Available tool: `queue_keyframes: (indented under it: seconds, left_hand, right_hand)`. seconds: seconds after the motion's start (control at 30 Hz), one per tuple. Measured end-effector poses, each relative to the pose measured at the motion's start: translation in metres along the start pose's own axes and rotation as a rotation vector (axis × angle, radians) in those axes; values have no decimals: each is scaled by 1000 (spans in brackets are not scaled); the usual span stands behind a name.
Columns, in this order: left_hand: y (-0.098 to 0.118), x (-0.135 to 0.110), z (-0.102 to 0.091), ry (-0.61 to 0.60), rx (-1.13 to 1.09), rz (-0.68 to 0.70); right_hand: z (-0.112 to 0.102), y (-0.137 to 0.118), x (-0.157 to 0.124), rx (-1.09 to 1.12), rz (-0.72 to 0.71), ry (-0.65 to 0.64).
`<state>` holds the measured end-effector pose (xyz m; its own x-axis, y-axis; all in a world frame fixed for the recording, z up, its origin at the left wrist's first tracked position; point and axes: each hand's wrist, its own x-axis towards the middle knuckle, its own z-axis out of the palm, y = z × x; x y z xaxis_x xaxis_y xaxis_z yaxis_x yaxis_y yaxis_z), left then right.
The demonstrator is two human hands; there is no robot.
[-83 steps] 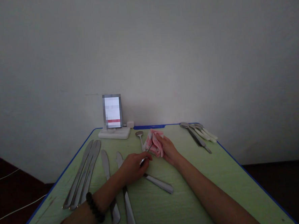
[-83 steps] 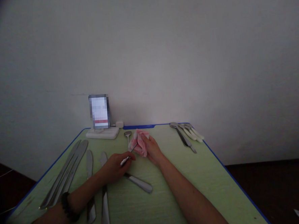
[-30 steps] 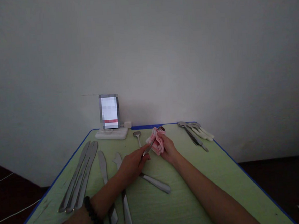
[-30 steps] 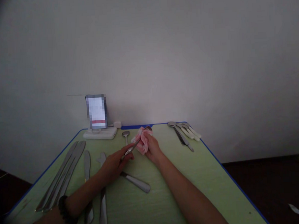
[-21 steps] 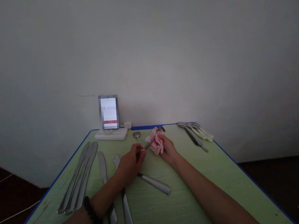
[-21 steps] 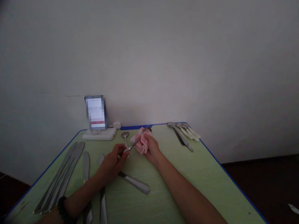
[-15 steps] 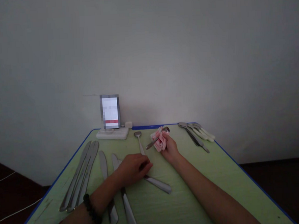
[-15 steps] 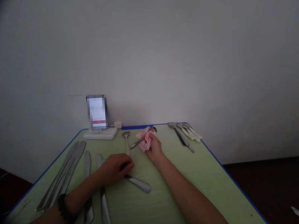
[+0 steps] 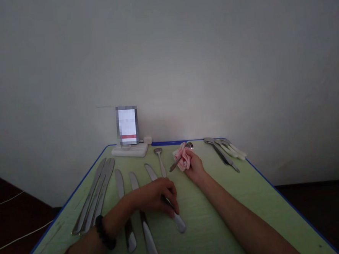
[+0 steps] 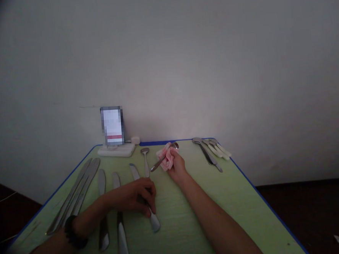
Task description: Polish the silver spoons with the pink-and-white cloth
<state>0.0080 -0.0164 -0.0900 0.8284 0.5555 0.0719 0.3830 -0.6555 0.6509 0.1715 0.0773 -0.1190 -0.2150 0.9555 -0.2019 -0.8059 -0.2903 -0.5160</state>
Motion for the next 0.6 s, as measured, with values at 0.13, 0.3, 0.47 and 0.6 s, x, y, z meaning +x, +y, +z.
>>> queue_keyframes:
  seconds: [0.13,0.3,0.47,0.6]
  left_hand:
    - [-1,-5,-7,1,-17,-28]
    - [-6,-2,1,131,97,-74]
    - [-8,7,11,254,176,-202]
    - [-10,9,12,346,99,-419]
  right_hand:
    - [2,0,-2,-1,22,-14]
    - [3,2,-3,-41,42,-1]
    - [5,2,-5,-56,68,1]
    - [3,2,-8,-151,154,-90]
